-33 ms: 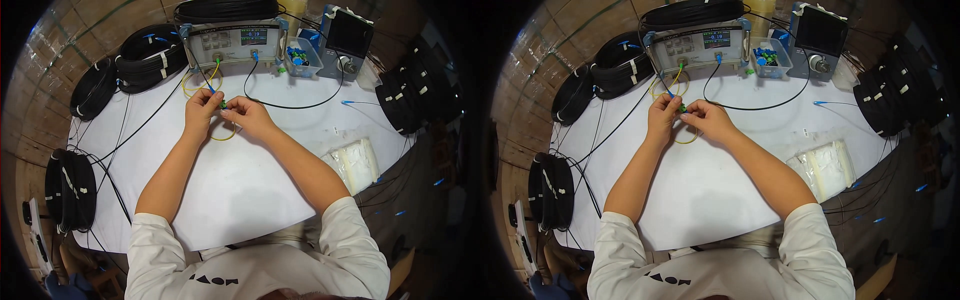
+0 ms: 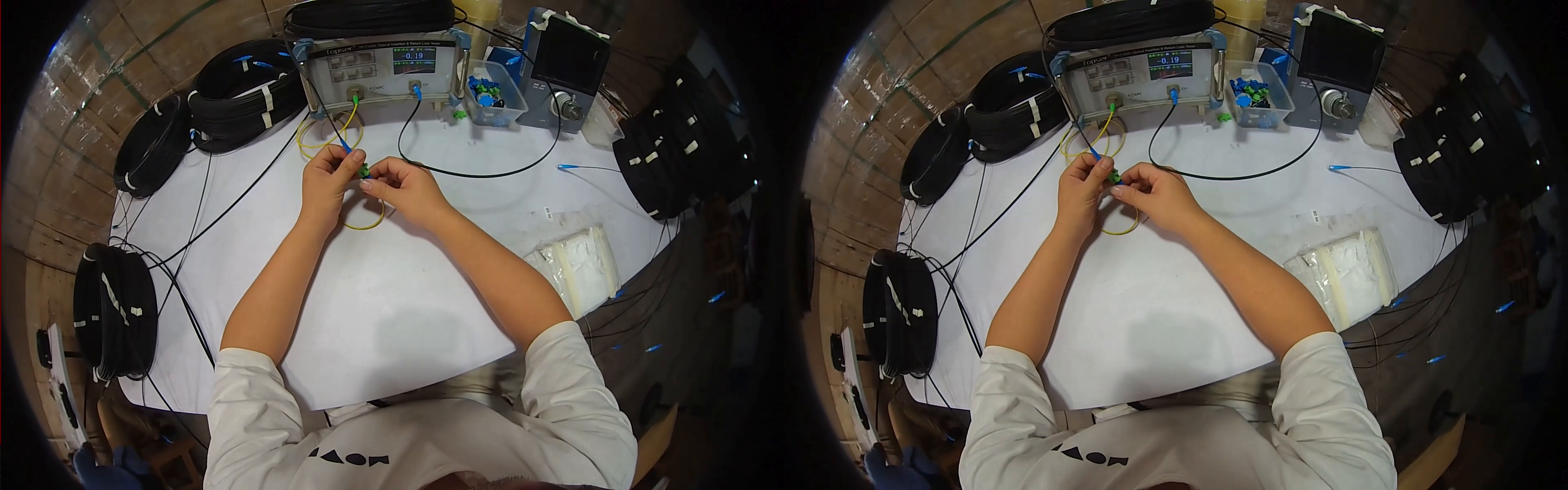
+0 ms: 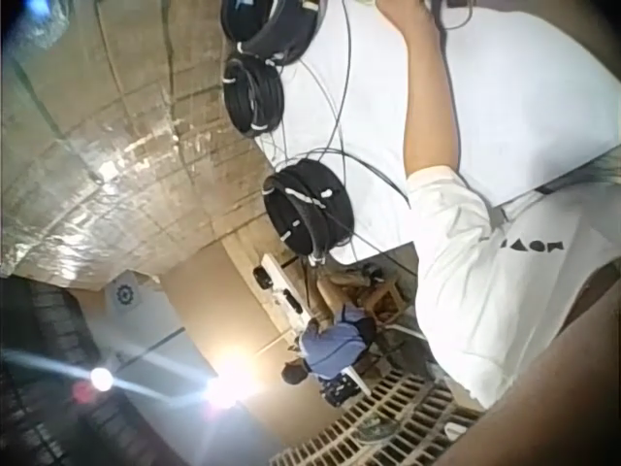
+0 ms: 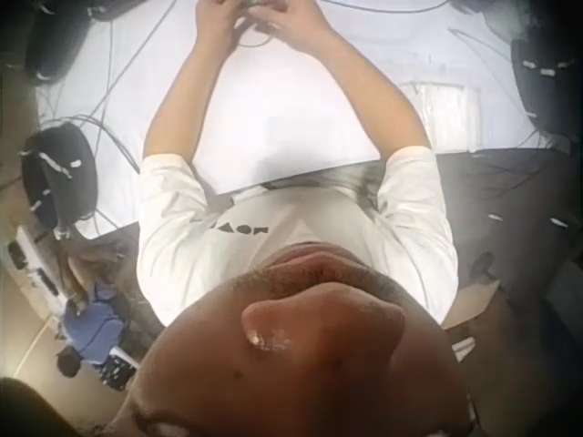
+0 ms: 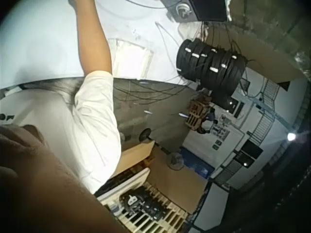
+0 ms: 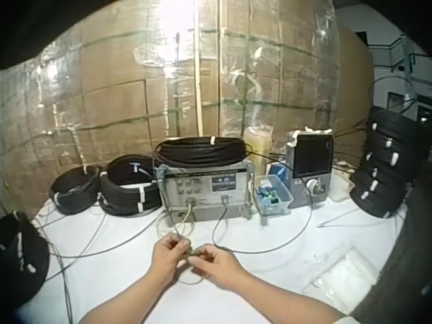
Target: Testing fiber optic cable coils by connecting them to a measurement device.
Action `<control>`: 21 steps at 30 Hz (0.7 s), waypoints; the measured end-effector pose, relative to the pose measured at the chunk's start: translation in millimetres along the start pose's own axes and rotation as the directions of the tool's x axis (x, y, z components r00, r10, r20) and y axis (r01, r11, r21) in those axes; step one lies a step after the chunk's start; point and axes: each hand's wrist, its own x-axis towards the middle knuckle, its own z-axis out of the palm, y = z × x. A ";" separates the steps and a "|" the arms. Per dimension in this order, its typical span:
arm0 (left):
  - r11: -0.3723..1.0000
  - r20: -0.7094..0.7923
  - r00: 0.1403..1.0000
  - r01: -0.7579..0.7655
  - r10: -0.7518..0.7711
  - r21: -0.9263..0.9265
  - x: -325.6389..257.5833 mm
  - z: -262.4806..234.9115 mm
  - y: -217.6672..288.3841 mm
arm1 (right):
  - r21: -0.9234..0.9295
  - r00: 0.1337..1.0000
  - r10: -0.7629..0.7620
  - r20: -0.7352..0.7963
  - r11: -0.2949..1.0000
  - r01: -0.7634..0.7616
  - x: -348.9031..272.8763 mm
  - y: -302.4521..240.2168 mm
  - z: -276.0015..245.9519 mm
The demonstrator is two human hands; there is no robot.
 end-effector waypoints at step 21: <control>1.000 0.010 1.000 -0.006 0.006 -0.012 0.2 0.2 -2.2 | -0.027 1.000 -0.003 -0.006 1.000 0.003 -1.3 -2.6 1.9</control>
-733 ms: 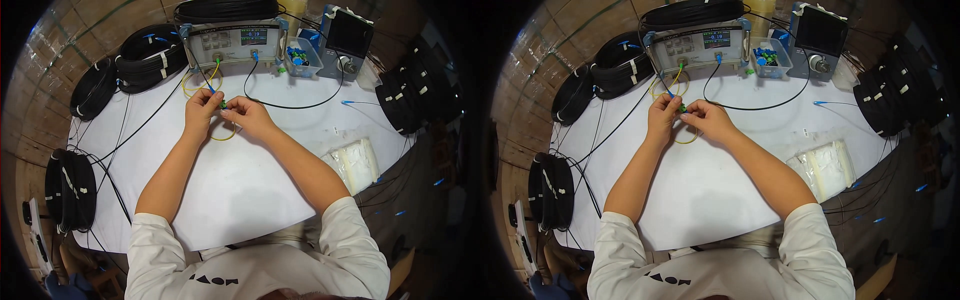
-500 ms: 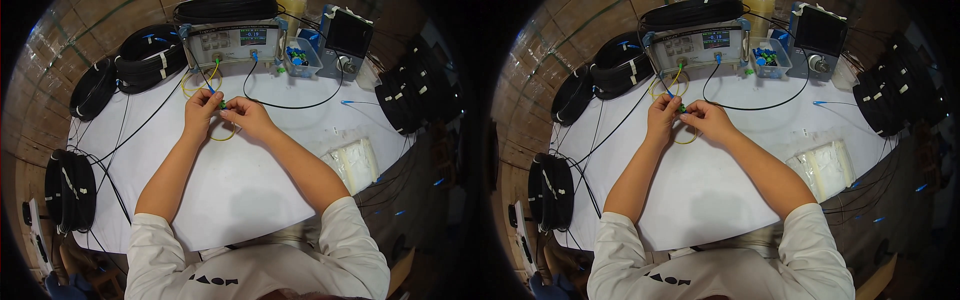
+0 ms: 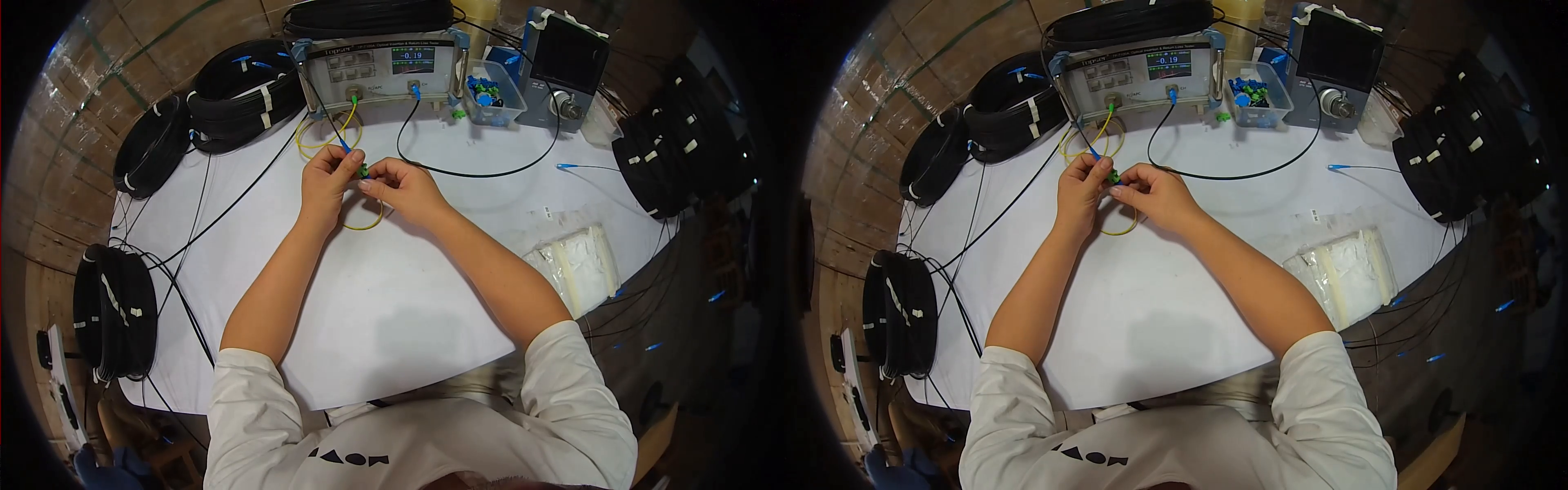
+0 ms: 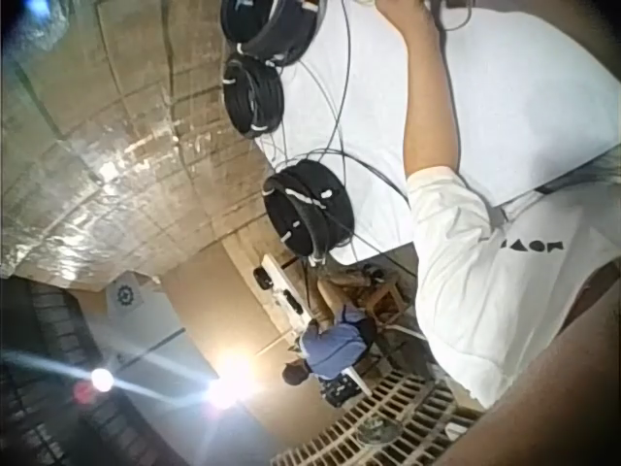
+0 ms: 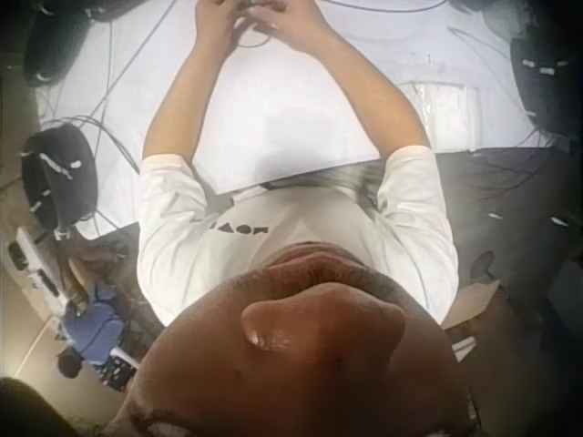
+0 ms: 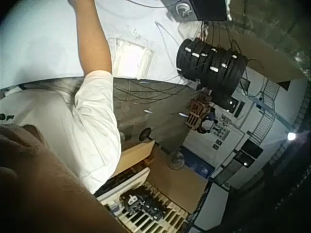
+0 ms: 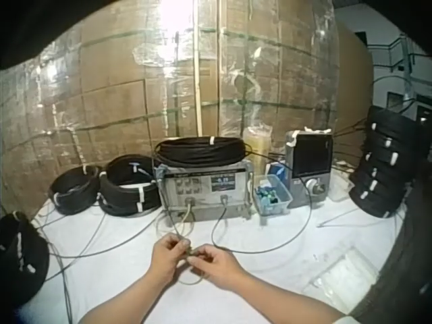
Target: Testing fiber optic cable coils by connecting them to a measurement device.
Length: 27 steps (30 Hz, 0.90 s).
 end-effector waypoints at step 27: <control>0.999 -0.004 1.000 0.028 -0.028 0.025 -1.9 -0.6 4.2 | 0.016 0.999 -0.049 -0.012 0.999 0.049 1.4 4.4 0.8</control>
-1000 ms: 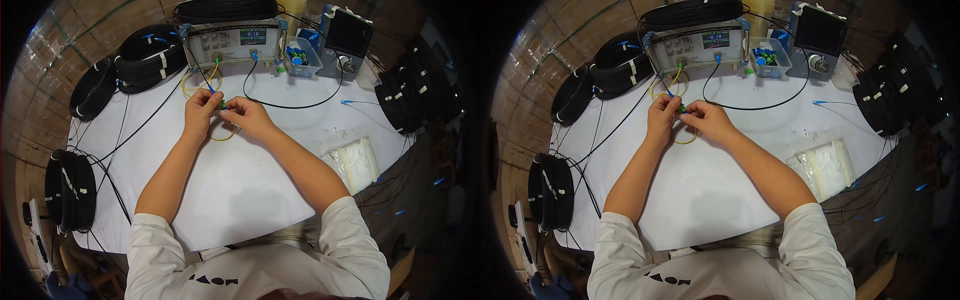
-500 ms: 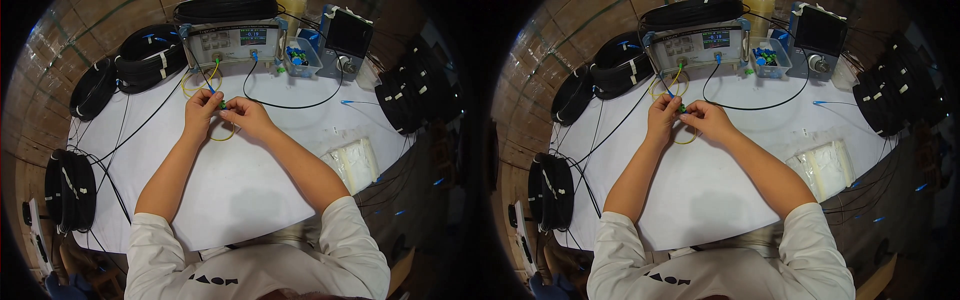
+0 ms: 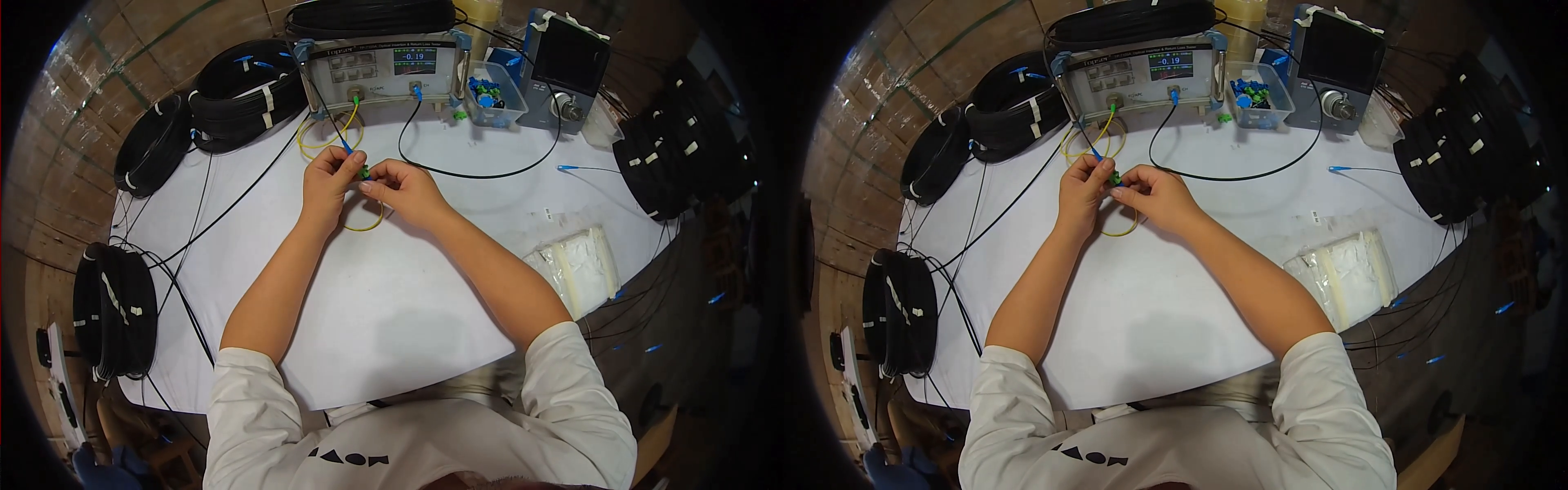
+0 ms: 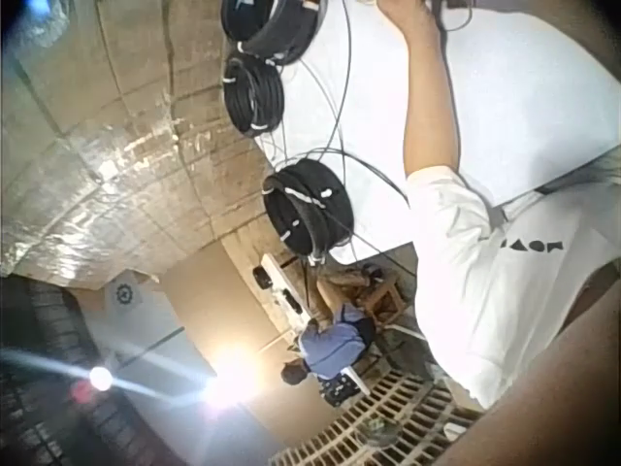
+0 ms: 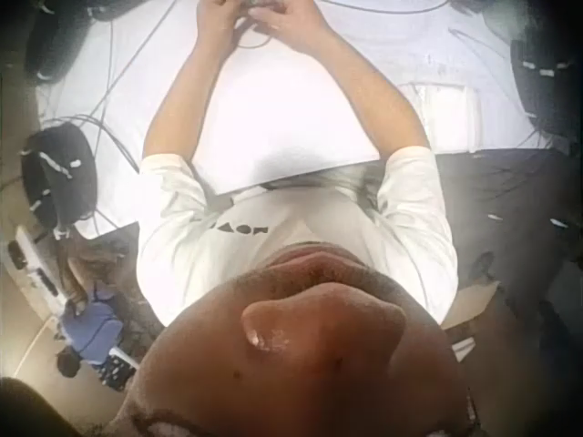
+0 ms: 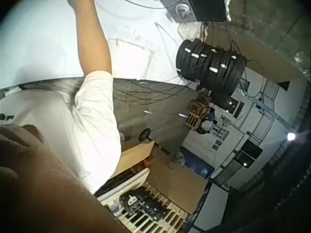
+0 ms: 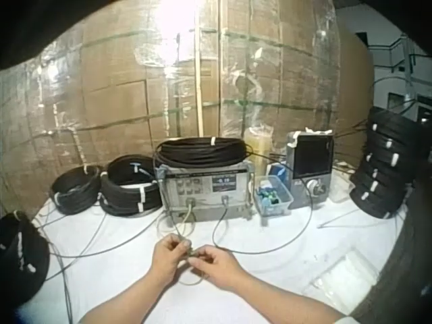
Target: Testing fiber optic cable coils by connecting them to a measurement device.
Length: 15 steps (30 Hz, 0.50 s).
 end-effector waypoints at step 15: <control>1.000 -0.009 1.000 0.012 -0.011 0.015 0.4 0.6 -1.1 | 0.001 1.000 -0.003 0.005 1.000 0.003 -0.2 0.5 -0.7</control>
